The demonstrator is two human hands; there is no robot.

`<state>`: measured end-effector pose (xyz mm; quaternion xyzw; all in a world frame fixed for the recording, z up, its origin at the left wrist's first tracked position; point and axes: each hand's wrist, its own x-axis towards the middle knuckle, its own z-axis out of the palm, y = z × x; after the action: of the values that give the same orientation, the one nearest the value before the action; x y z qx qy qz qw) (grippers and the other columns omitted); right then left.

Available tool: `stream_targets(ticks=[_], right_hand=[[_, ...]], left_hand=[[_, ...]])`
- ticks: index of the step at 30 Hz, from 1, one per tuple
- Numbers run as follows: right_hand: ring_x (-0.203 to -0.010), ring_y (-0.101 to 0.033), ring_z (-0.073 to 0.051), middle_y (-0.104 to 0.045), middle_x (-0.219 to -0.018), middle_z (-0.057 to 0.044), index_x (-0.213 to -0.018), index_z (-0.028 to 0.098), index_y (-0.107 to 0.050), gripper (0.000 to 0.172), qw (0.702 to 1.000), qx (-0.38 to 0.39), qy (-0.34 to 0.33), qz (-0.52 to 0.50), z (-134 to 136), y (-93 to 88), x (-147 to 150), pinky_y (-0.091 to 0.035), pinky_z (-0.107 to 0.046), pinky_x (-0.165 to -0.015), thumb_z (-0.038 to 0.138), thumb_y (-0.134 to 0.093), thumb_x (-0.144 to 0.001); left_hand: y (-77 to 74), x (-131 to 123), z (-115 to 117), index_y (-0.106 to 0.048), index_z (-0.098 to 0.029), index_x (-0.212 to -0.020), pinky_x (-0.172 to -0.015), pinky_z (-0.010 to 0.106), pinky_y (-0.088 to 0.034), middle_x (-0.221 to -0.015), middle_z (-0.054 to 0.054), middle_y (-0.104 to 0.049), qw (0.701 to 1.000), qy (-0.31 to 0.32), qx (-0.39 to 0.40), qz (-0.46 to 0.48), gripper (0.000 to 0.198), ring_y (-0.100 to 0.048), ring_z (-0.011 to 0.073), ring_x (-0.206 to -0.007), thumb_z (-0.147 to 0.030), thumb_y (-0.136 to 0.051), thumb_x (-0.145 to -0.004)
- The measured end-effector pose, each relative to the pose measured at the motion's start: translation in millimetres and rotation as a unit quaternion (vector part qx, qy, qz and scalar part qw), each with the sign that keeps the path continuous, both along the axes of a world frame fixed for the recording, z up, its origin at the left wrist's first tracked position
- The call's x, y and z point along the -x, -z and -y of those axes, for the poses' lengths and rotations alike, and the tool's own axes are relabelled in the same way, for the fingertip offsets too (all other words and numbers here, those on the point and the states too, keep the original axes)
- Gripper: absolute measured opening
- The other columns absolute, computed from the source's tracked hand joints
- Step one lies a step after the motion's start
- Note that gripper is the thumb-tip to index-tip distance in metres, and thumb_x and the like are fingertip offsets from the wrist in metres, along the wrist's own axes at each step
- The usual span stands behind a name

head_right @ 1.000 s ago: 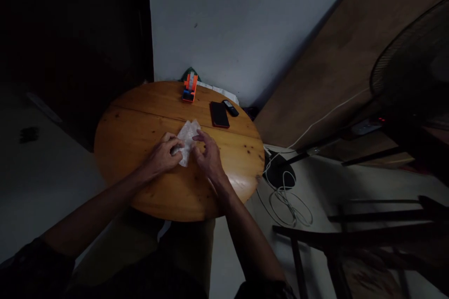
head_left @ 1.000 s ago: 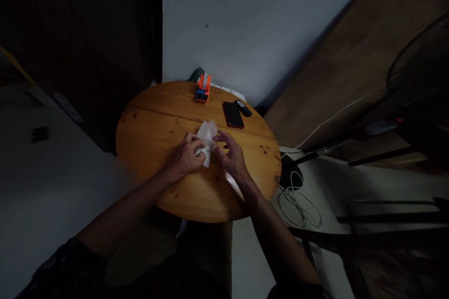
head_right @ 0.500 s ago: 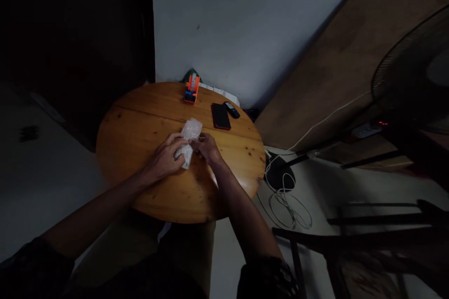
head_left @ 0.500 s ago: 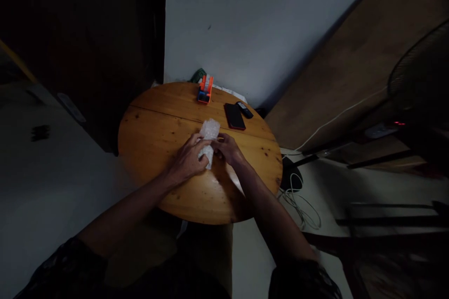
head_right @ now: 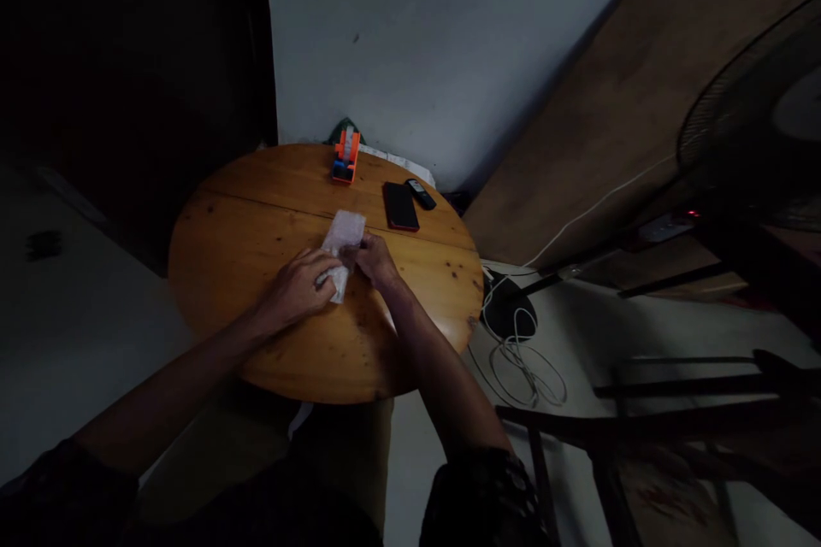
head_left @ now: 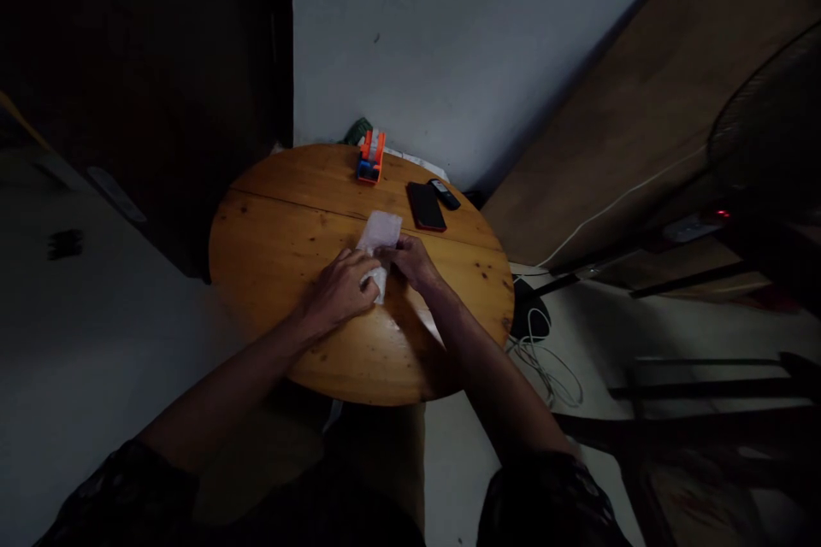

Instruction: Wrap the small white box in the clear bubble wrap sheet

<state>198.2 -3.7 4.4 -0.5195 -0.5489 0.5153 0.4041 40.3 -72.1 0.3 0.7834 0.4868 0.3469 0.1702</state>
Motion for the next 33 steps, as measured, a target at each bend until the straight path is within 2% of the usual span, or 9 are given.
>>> stream_targets(ticks=[4,9,12,15,17,20,26,29,33], right_hand=[[-0.063,-0.051,-0.012,-0.059,-0.065,0.004,-0.07,0.018,-0.062,0.018,0.999,-0.044,0.002,0.008,10.1,-3.9,-1.2,-0.042,-0.025,-0.061,0.03,-0.069,-0.058],[-0.066,-0.055,-0.014,-0.061,-0.071,0.003,-0.081,0.018,-0.063,0.019,0.992,-0.122,-0.029,0.033,22.9,-3.2,-3.5,-0.044,-0.025,-0.063,0.027,-0.063,-0.064],[-0.065,-0.055,-0.015,-0.06,-0.071,0.002,-0.082,0.018,-0.063,0.016,0.981,-0.162,-0.039,0.102,29.2,-3.0,-6.9,-0.045,-0.026,-0.064,0.024,-0.059,-0.068],[-0.064,-0.057,-0.015,-0.062,-0.07,0.002,-0.085,0.019,-0.065,0.015,0.955,-0.207,-0.056,0.203,38.5,-9.2,-9.7,-0.045,-0.026,-0.064,0.019,-0.057,-0.072],[-0.071,-0.062,-0.017,-0.068,-0.078,-0.001,-0.09,0.019,-0.068,0.017,0.933,-0.238,-0.073,0.26,47.2,-15.6,-10.6,-0.047,-0.027,-0.069,0.017,-0.058,-0.076],[-0.087,-0.067,-0.021,-0.074,-0.096,-0.005,-0.097,0.02,-0.071,0.019,0.898,-0.288,-0.094,0.318,61.5,-21.9,-11.7,-0.05,-0.031,-0.081,0.018,-0.058,-0.084],[-0.109,-0.066,-0.025,-0.071,-0.124,-0.01,-0.112,0.021,-0.07,0.03,0.857,-0.34,-0.131,0.364,79.0,-17.5,-19.4,-0.051,-0.038,-0.095,0.013,-0.055,-0.088],[-0.117,-0.063,-0.027,-0.067,-0.131,-0.012,-0.118,0.02,-0.067,0.029,0.847,-0.355,-0.147,0.367,83.5,-12.1,-23.5,-0.05,-0.042,-0.098,0.023,-0.059,-0.09],[-0.123,-0.059,-0.033,-0.063,-0.135,-0.018,-0.122,0.018,-0.063,0.043,0.829,-0.38,-0.154,0.382,86.3,1.5,-22.6,-0.049,-0.049,-0.101,0.038,-0.071,-0.085]], left_hand=[[3.3,0.2,-2.4,-0.072,-0.021,-0.109,-0.102,0.039,-0.05,-0.114,0.007,-0.071,1.0,0.0,0.006,0.02,0.036,-0.062,0.0246,-0.111,-0.012,-0.055,-0.078],[0.5,-0.1,1.3,-0.071,-0.022,-0.103,-0.093,0.036,-0.054,-0.108,0.007,-0.064,0.998,-0.034,0.034,0.031,0.028,-0.064,0.0229,-0.101,-0.017,-0.058,-0.078],[-2.4,-0.3,2.6,-0.066,-0.019,-0.103,-0.092,0.039,-0.054,-0.108,0.009,-0.062,0.994,-0.088,0.052,0.033,0.027,-0.064,0.0264,-0.103,-0.019,-0.063,-0.076],[-0.8,1.5,-0.4,-0.061,-0.017,-0.111,-0.1,0.042,-0.051,-0.113,0.011,-0.062,0.987,-0.122,0.066,0.077,0.043,-0.061,0.0295,-0.113,-0.018,-0.07,-0.068],[3.4,3.7,-4.5,-0.057,-0.014,-0.123,-0.105,0.043,-0.047,-0.124,0.014,-0.061,0.983,-0.101,0.075,0.133,0.06,-0.058,0.0309,-0.122,-0.019,-0.073,-0.066],[11.4,6.7,-10.9,-0.051,-0.014,-0.134,-0.105,0.042,-0.047,-0.132,0.015,-0.059,0.966,-0.019,0.112,0.234,0.074,-0.057,0.0301,-0.123,-0.026,-0.077,-0.065],[13.8,11.3,-15.2,-0.063,-0.017,-0.094,-0.087,0.031,-0.051,-0.11,0.007,-0.068,0.915,0.093,0.215,0.328,0.039,-0.065,0.021,-0.098,-0.032,-0.079,-0.061],[8.6,14.5,-13.8,-0.062,-0.018,-0.085,-0.087,0.03,-0.05,-0.105,0.006,-0.069,0.916,0.103,0.222,0.317,0.026,-0.064,0.0193,-0.096,-0.031,-0.074,-0.067],[5.4,16.9,-13.5,-0.063,-0.019,-0.083,-0.09,0.031,-0.049,-0.103,0.005,-0.069,0.933,0.1,0.201,0.283,0.02,-0.063,0.0202,-0.098,-0.03,-0.069,-0.068]])
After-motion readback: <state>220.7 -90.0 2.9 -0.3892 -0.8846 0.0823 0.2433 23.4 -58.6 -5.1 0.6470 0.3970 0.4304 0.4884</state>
